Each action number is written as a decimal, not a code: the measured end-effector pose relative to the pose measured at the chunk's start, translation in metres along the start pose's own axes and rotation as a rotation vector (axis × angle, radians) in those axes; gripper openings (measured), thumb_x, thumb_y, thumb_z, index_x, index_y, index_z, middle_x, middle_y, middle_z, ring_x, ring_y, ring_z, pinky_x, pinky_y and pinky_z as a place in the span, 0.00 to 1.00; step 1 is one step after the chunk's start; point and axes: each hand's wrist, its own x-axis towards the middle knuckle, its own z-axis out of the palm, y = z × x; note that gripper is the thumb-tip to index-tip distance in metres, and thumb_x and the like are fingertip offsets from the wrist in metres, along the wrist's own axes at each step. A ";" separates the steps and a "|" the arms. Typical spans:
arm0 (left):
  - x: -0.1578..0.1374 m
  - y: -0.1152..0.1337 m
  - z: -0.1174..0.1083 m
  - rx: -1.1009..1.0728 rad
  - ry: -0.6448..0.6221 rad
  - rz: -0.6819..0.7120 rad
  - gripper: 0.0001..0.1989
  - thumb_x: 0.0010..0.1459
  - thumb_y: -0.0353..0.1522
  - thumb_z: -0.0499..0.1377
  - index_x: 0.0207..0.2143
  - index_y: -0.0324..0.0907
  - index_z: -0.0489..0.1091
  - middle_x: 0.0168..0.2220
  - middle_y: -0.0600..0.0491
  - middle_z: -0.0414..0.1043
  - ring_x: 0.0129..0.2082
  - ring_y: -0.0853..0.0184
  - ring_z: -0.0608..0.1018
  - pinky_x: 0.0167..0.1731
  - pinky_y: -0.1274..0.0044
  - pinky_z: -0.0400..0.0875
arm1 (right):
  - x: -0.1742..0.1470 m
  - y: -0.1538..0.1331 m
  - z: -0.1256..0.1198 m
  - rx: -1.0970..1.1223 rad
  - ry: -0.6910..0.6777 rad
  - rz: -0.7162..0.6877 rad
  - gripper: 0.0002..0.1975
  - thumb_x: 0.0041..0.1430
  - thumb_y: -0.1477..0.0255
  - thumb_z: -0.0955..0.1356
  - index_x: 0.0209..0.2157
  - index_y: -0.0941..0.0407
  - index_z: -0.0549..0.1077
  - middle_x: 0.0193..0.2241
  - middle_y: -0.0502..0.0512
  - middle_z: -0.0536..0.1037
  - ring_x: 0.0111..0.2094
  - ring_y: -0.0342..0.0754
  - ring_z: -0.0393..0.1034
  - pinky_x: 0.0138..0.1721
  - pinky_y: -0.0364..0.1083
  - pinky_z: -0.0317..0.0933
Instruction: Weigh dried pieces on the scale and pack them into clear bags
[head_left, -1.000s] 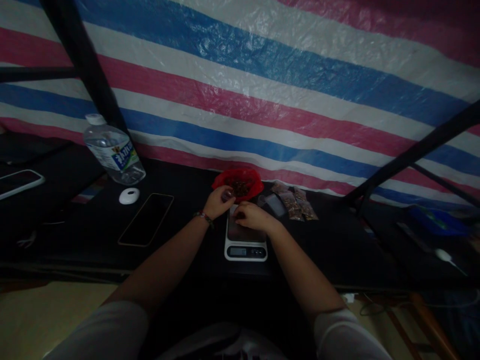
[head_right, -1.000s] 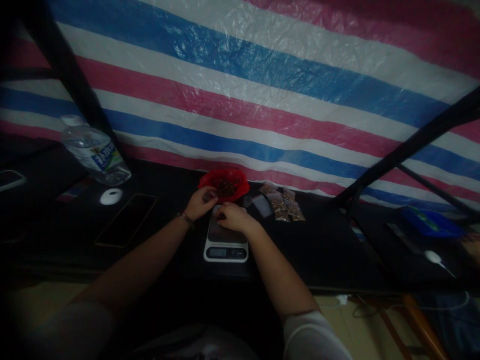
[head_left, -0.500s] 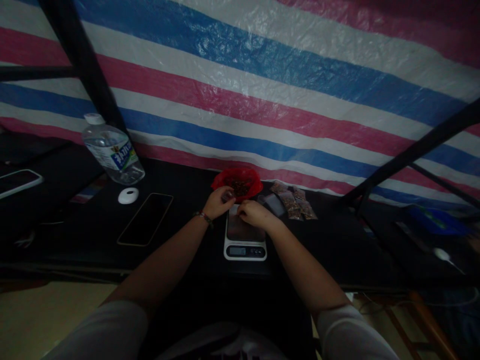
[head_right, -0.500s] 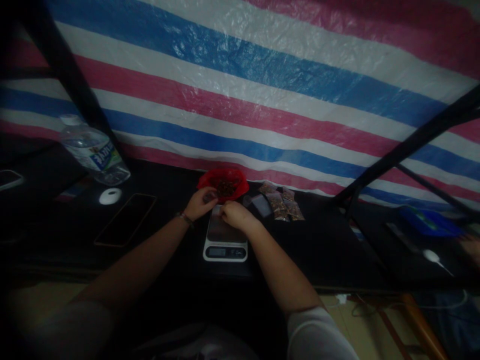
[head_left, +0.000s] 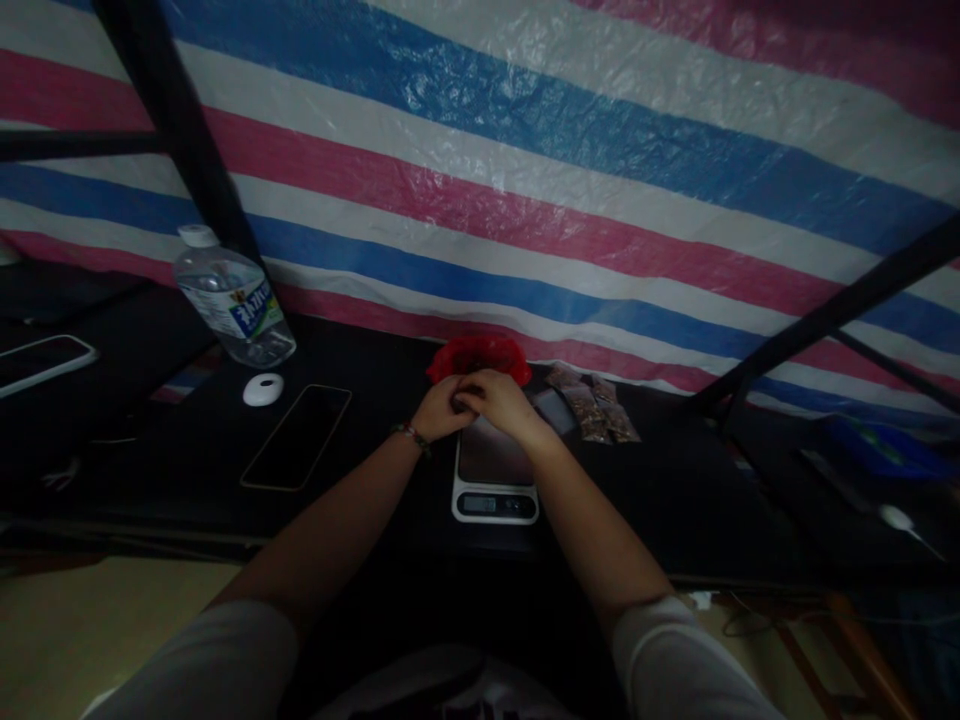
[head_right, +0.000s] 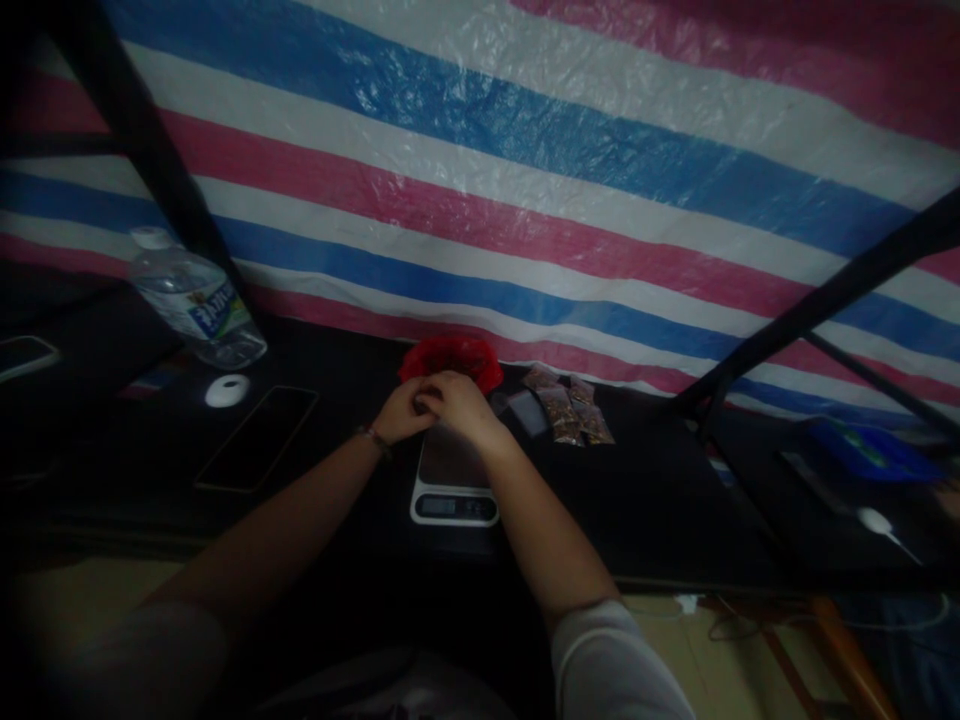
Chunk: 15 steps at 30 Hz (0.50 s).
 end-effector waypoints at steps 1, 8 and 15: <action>0.000 0.001 0.000 0.003 0.021 0.006 0.17 0.44 0.31 0.61 0.40 0.37 0.69 0.38 0.48 0.72 0.38 0.62 0.75 0.40 0.72 0.70 | -0.001 -0.001 0.000 0.007 0.017 -0.008 0.06 0.57 0.75 0.67 0.35 0.57 0.76 0.34 0.54 0.77 0.37 0.45 0.69 0.41 0.44 0.59; 0.002 0.011 -0.004 -0.003 0.027 -0.013 0.30 0.41 0.33 0.66 0.50 0.39 0.66 0.44 0.46 0.71 0.43 0.59 0.74 0.46 0.67 0.68 | -0.016 0.000 -0.003 -0.026 0.055 -0.091 0.02 0.54 0.74 0.69 0.29 0.56 0.76 0.32 0.54 0.74 0.39 0.47 0.67 0.45 0.48 0.58; -0.002 0.016 -0.002 -0.523 -0.054 -0.096 0.35 0.50 0.45 0.62 0.57 0.40 0.61 0.56 0.42 0.64 0.54 0.54 0.69 0.54 0.64 0.63 | -0.036 0.014 -0.026 0.182 0.363 -0.083 0.06 0.60 0.73 0.63 0.33 0.54 0.72 0.36 0.55 0.73 0.42 0.48 0.67 0.45 0.49 0.61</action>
